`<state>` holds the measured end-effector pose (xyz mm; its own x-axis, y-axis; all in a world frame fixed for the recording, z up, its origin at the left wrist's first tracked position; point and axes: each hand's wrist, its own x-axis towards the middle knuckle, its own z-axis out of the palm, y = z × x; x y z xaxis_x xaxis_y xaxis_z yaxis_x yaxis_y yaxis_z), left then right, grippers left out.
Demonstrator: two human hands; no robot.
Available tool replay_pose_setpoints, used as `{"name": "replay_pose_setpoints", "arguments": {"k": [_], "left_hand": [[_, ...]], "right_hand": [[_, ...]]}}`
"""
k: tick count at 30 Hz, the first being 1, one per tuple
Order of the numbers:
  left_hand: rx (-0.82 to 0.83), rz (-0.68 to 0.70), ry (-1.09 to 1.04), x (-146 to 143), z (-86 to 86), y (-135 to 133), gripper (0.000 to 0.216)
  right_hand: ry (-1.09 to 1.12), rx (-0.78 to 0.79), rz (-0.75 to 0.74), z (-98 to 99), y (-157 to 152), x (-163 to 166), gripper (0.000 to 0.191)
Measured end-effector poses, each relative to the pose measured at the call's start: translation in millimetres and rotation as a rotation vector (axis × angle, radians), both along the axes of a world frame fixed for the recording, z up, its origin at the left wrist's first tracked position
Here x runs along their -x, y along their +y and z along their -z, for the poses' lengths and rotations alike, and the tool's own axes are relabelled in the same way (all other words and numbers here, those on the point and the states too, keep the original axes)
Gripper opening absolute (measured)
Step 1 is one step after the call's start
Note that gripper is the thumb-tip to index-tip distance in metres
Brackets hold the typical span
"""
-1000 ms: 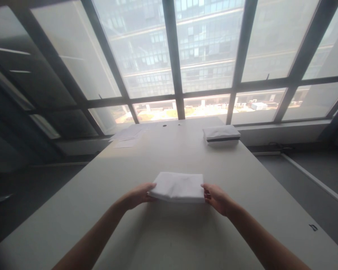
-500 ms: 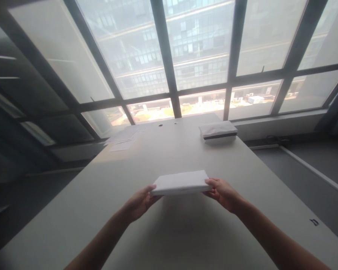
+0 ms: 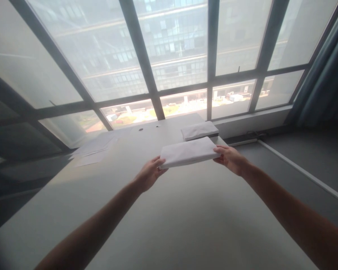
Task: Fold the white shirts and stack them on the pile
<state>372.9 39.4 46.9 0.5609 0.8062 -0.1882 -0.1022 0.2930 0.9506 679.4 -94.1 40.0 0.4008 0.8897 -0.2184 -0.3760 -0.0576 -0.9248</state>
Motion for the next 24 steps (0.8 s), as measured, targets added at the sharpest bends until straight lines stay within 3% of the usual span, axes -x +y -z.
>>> {"name": "replay_pose_setpoints", "arguments": {"k": [6, 10, 16, 24], "left_hand": [[-0.090, 0.001, 0.006, -104, -19.3, 96, 0.020], [-0.102, -0.038, 0.042, -159, -24.5, 150, 0.024], [-0.129, -0.139, 0.169, -201, 4.7, 198, 0.040], [-0.258, -0.025, 0.310, -192, 45.9, 204, 0.034]], "right_hand": [[-0.207, -0.019, 0.181, -32.8, 96, -78, 0.007], [-0.315, 0.003, 0.317, -36.4, 160, -125, 0.008], [-0.501, 0.119, 0.443, -2.7, 224, -165, 0.011], [-0.832, 0.219, 0.436, 59.6, 229, -178, 0.014]]}}
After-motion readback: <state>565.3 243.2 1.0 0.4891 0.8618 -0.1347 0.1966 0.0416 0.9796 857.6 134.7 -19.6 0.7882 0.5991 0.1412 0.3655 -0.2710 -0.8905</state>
